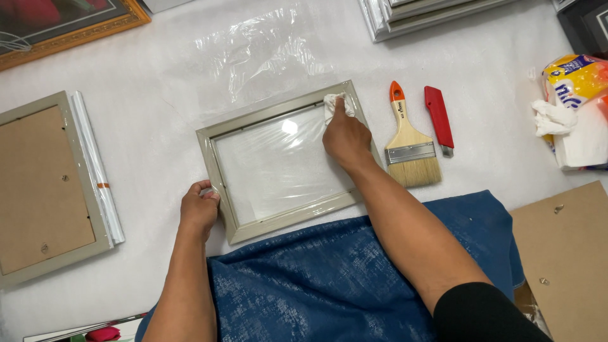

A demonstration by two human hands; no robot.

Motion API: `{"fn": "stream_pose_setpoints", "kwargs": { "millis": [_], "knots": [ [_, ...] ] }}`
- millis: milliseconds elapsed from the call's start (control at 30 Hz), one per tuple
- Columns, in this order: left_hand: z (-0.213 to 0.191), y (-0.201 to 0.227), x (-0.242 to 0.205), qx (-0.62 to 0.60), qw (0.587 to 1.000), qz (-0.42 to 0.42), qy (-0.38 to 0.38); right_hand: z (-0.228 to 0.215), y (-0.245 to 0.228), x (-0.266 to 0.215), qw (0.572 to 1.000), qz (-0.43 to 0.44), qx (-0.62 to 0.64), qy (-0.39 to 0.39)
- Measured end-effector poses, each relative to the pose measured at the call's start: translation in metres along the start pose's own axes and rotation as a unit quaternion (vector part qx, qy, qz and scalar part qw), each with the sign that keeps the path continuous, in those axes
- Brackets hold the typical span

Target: Unpacking and cleaning a picture frame by removing the backing, cutting off protective plastic, and wiping the glass.

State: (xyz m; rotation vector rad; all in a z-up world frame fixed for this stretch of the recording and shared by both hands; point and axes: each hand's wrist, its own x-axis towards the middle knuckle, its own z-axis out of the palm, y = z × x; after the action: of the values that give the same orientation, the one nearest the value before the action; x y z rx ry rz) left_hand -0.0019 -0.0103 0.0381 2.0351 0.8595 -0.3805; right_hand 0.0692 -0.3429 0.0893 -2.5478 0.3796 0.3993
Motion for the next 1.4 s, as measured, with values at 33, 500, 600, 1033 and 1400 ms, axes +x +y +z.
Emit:
{"fn": "stream_pose_setpoints", "kwargs": {
  "millis": [33,500,600,1033,1400],
  "knots": [
    [0.0,0.0,0.0,0.0,1.0,0.0,0.0,-0.001,0.002,0.002,1.0,0.0,0.0,0.0],
    [0.001,-0.002,0.0,-0.016,1.0,0.003,0.003,0.01,0.027,0.026,1.0,-0.012,-0.014,0.0],
    [0.002,-0.003,0.001,-0.016,1.0,0.002,0.001,-0.009,0.009,0.01,1.0,0.001,-0.003,-0.026],
    [0.0,-0.004,-0.003,-0.008,1.0,0.005,0.003,0.007,0.021,0.024,1.0,-0.014,0.001,-0.023],
    [0.001,-0.004,0.003,-0.002,1.0,0.005,0.003,0.01,0.008,0.02,0.997,-0.062,-0.012,-0.038]
  ]
}}
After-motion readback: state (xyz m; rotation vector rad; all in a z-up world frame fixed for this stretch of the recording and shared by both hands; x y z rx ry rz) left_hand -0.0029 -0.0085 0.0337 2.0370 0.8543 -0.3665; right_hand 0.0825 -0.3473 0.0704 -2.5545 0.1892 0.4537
